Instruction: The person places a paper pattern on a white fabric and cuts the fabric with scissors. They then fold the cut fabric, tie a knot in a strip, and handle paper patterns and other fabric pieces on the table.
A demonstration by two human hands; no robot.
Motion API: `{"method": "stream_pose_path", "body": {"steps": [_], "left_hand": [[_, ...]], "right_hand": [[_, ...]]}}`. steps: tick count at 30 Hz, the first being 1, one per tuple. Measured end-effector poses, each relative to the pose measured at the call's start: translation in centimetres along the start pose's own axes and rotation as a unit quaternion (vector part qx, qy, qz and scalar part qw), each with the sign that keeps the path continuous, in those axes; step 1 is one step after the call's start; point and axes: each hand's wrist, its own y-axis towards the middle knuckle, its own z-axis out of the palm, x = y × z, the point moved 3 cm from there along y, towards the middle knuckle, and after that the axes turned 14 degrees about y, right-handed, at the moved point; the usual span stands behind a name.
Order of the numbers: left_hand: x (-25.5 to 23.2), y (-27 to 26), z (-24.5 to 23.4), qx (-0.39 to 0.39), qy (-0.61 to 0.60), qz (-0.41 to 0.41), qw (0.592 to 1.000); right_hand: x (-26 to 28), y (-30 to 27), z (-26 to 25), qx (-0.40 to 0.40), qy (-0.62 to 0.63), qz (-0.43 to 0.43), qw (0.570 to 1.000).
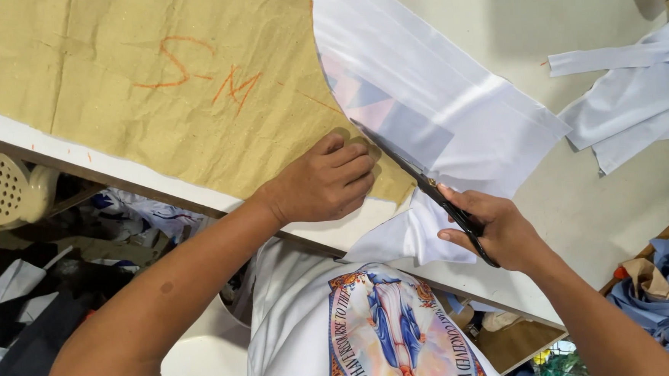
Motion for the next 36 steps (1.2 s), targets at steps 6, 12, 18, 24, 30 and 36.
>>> {"method": "stream_pose_path", "body": {"steps": [6,12,18,24,30,36], "left_hand": [[-0.1,-0.7,0.8,0.001,-0.006,-0.001,1.000],[0.4,-0.8,0.9,-0.014,-0.029,0.006,0.999],[0.2,-1.0,1.6,-0.003,-0.039,-0.016,0.999],[0.5,0.0,-1.6,0.048,-0.085,0.001,0.995],[6.6,-2.6,-5.3,0.088,0.047,-0.013,0.995],[7.8,-3.3,-4.5,0.063,0.072,-0.007,0.995]], "right_hand": [[-3.1,-0.5,0.4,-0.018,0.038,0.001,0.999],[-2.0,0.6,2.9,-0.044,0.005,-0.010,0.999],[-1.1,0.5,4.2,-0.074,0.022,0.001,0.997],[2.3,0.4,5.0,-0.105,0.051,0.046,0.992],[2.5,0.2,5.6,-0.127,0.075,0.047,0.988],[0.8,0.7,7.3,-0.156,0.045,-0.017,0.987]]}}
